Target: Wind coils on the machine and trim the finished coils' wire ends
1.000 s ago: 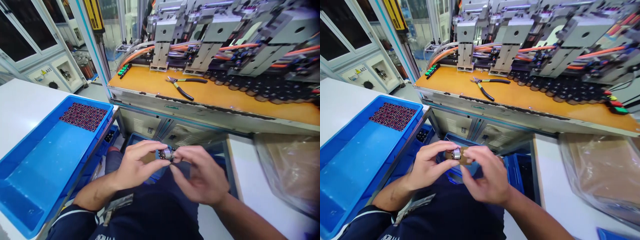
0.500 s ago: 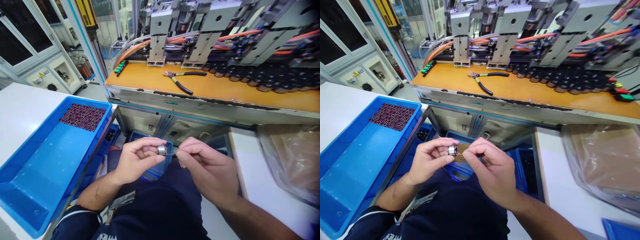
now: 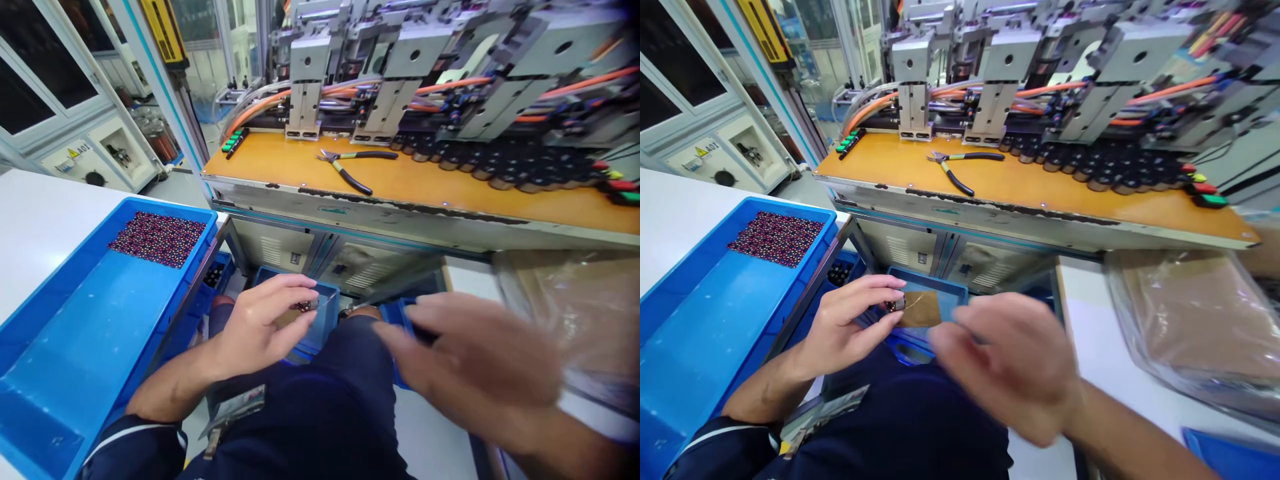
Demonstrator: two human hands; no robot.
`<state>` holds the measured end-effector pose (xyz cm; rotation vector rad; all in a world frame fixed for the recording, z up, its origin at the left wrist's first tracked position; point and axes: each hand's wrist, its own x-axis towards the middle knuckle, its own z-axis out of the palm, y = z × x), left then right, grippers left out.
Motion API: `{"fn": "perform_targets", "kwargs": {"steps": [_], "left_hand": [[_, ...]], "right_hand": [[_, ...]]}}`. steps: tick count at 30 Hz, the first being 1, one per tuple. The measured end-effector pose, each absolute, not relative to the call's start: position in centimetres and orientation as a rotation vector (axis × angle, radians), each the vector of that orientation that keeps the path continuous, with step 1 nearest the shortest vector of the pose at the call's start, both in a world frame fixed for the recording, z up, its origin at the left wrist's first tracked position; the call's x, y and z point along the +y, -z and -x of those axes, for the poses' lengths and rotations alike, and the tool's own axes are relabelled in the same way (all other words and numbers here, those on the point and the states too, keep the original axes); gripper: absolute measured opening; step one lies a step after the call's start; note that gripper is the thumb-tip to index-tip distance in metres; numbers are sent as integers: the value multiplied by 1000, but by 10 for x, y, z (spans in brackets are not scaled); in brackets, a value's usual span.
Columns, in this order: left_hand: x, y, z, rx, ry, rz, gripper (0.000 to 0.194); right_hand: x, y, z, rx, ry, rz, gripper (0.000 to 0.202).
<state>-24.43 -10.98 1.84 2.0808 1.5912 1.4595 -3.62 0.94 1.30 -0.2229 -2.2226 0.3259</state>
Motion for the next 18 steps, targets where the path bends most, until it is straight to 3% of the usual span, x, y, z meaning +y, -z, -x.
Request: {"fn": "perform_targets", "kwargs": {"steps": [3, 6, 8, 12, 14, 16, 18], "left_hand": [[-110, -25, 243, 1542, -1378, -2174, 23], [-113, -26, 242, 1512, -1420, -2129, 24], [-116, -23, 244, 1489, -1472, -2062, 27], [-123, -17, 251, 1387, -1537, -2006, 29], [-125, -15, 253, 1371, -1573, -1991, 26], [-126, -14, 255, 1406, -1640, -1952, 24], [-126, -13, 257, 1446, -1709, -1900, 25]], "right_hand": [[18, -29, 49, -2283, 155, -227, 26], [19, -35, 66, -2339, 289, -240, 16], [11, -37, 72, -2425, -60, -89, 18], [2, -51, 75, -2544, -1262, 241, 36], [17, -60, 80, -2532, -1610, 316, 38], [51, -66, 93, -2511, -1457, 439, 34], [100, -66, 111, -2401, -841, 621, 32]]}}
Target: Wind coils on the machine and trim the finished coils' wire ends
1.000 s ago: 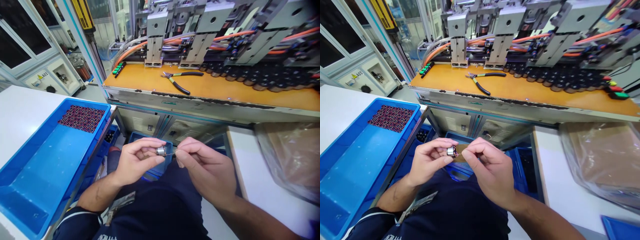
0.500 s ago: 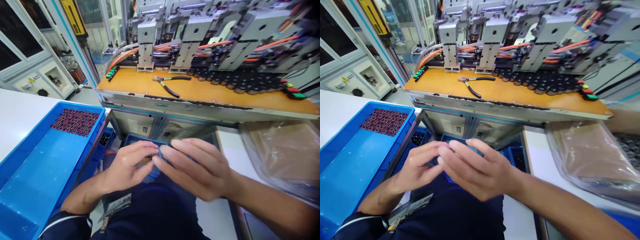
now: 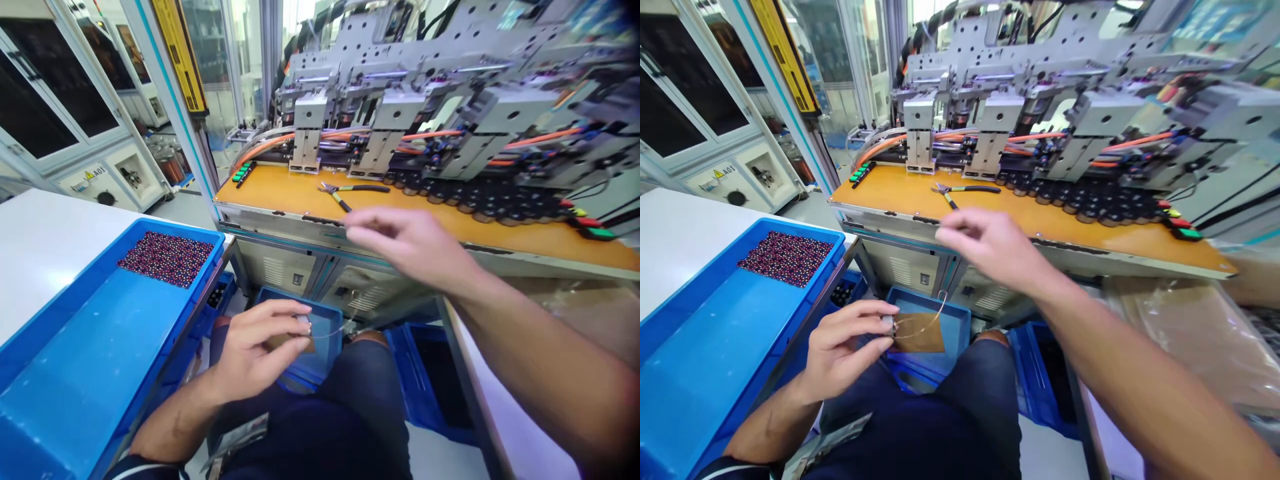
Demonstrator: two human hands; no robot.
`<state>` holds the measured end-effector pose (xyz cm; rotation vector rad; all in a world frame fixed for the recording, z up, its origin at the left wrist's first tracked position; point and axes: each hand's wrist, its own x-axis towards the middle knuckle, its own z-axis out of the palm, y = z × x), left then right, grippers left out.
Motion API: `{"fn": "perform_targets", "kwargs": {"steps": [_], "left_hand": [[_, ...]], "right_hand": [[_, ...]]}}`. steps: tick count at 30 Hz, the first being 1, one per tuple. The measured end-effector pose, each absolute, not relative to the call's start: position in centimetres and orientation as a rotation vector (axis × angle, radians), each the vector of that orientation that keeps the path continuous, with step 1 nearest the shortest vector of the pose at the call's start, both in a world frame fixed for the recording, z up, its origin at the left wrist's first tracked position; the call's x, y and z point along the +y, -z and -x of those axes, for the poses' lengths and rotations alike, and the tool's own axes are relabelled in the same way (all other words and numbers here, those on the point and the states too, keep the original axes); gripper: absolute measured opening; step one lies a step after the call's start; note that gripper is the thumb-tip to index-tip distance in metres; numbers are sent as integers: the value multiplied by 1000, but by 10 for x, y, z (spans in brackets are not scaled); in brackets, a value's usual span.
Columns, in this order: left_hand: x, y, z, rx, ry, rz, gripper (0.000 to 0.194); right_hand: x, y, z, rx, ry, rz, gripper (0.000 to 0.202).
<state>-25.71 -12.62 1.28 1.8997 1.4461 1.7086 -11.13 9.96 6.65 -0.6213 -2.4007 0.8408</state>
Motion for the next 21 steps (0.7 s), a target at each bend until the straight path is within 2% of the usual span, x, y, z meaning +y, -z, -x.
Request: {"fn": "perform_targets", "kwargs": {"steps": [1, 3, 5, 10, 14, 17, 19, 21], "left_hand": [[-126, -12, 258, 1459, -1733, -1872, 26], [-126, -12, 261, 1470, -1763, -1827, 28], [-127, -11, 264, 1483, -1781, -1788, 28], [-134, -8, 271, 1539, -1827, -1727, 25], [-134, -6, 274, 1582, -1873, -1693, 23], [-132, -4, 274, 1595, -1884, -1691, 21], [-130, -3, 274, 1596, -1875, -1692, 21], [-128, -2, 273, 1598, -1861, -1694, 21]], "right_hand": [[125, -64, 122, -2358, -534, 691, 34], [171, -55, 141, -2505, -164, 769, 46], [200, -45, 155, -2593, -94, 799, 51], [203, -35, 153, -2759, -65, 785, 49], [174, -31, 122, -2801, -10, 633, 61], [136, -20, 93, -2758, 76, 537, 58], [102, -11, 75, -2708, 14, 510, 53], [62, 0, 60, -2605, -314, 467, 42]]}}
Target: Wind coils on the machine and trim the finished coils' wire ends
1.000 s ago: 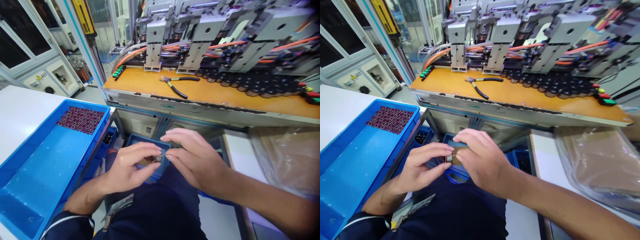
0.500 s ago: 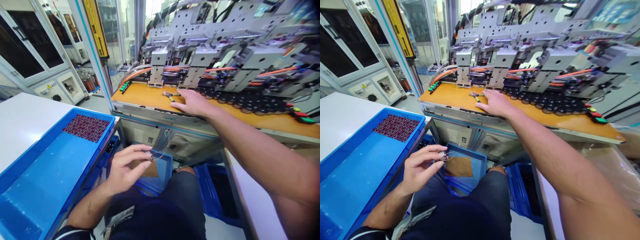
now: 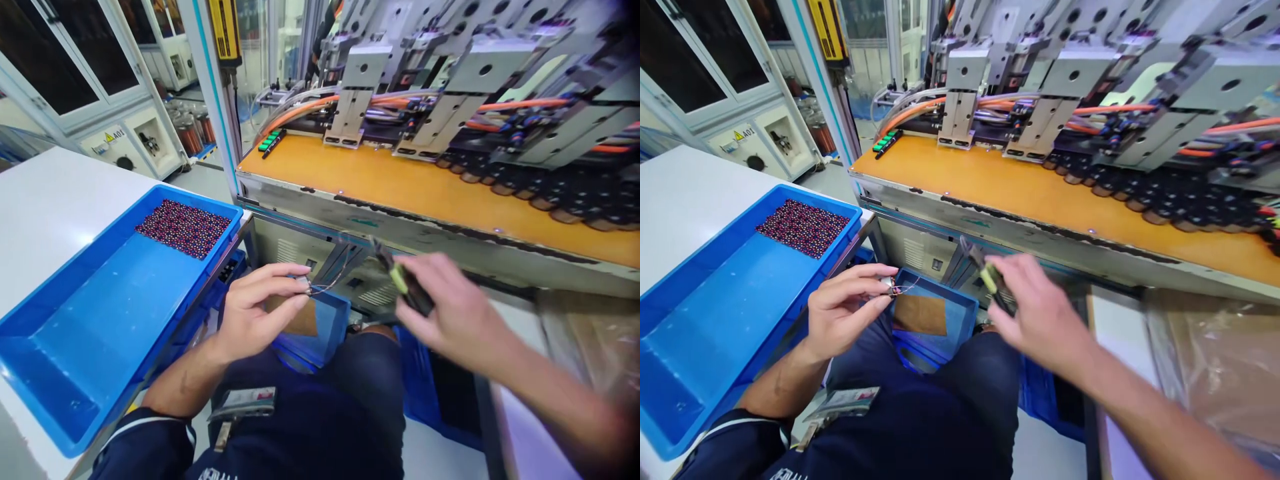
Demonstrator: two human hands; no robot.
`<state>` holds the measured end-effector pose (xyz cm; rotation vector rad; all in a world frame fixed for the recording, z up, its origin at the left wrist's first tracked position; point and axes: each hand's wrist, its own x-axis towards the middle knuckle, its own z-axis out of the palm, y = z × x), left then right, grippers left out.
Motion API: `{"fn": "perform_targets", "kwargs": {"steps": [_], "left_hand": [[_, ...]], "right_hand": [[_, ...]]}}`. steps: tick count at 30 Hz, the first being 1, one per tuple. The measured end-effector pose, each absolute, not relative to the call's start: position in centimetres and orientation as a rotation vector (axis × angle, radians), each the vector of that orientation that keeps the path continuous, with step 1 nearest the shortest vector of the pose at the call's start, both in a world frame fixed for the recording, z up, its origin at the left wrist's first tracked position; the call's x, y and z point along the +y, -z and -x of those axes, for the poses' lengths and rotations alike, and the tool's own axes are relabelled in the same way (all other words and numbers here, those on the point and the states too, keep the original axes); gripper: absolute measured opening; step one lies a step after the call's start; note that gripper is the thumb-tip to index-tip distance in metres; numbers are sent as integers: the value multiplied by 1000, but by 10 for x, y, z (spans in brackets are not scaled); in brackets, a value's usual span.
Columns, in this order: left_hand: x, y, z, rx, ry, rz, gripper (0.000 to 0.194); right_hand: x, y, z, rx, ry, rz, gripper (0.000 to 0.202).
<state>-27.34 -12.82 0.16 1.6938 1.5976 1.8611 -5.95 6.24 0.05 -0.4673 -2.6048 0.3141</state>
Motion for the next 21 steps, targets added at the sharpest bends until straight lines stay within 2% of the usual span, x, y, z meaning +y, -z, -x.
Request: {"fn": "perform_targets", "kwargs": {"steps": [2, 5, 8, 14, 21], "left_hand": [[-126, -1, 272, 1593, -1851, -1705, 21], [-123, -2, 270, 1574, -1839, -1724, 22], [-119, -3, 266, 1561, -1826, -1731, 23], [-120, -5, 262, 1549, -1780, -1760, 26], [-122, -5, 262, 1532, -1748, -1779, 27]], "right_hand": [[24, 8, 47, -2511, -806, 463, 33], [-17, 16, 35, -2239, -1495, 491, 41], [-35, 19, 31, -1985, -1865, 429, 48], [-33, 22, 37, -1942, -1973, 287, 58], [-32, 20, 44, -1927, -1947, 262, 57]]}}
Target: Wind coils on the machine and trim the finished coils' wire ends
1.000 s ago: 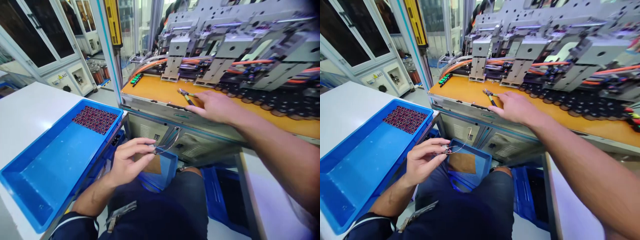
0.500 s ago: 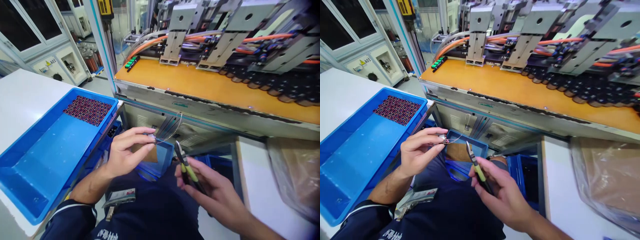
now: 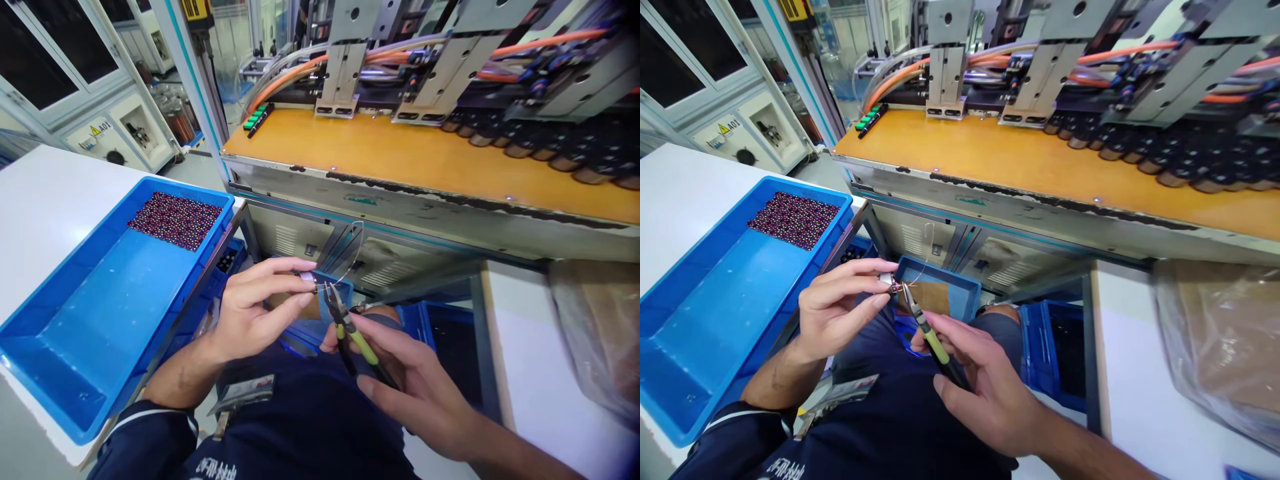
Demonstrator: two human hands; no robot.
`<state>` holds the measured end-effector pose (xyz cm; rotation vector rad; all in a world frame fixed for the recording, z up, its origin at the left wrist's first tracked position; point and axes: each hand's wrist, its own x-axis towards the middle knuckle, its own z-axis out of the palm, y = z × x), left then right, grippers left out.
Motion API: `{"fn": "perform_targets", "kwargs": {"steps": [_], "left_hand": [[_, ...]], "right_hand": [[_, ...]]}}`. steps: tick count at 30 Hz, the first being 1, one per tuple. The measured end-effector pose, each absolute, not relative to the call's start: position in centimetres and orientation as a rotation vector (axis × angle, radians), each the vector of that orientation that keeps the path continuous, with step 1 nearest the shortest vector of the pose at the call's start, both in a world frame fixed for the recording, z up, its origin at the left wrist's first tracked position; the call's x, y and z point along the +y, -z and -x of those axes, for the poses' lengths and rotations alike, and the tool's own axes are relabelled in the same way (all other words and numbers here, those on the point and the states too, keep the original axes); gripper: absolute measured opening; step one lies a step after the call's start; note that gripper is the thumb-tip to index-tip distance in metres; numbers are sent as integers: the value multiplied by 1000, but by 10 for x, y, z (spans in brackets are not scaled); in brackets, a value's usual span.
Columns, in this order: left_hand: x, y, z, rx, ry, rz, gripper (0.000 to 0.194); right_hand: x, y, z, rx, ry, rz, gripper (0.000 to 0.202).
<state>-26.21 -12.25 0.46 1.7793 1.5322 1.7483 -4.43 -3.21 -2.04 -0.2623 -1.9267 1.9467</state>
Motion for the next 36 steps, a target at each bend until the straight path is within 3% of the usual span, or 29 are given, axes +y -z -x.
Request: {"fn": "perform_targets", "kwargs": {"steps": [12, 23, 29, 36], "left_hand": [[-121, -3, 261, 1547, -1727, -1779, 24], [-122, 1, 264, 1533, -1723, -1845, 23], [-123, 11, 265, 1349, -1855, -1808, 54], [-126, 11, 261, 1301, -1872, -1805, 54]], "right_hand": [[-35, 11, 53, -1869, -1861, 261, 62], [-31, 10, 46, -1882, -1922, 573, 45], [-29, 2, 33, -1984, -1889, 438, 62], [-34, -3, 37, -2008, -1912, 373, 67]]}}
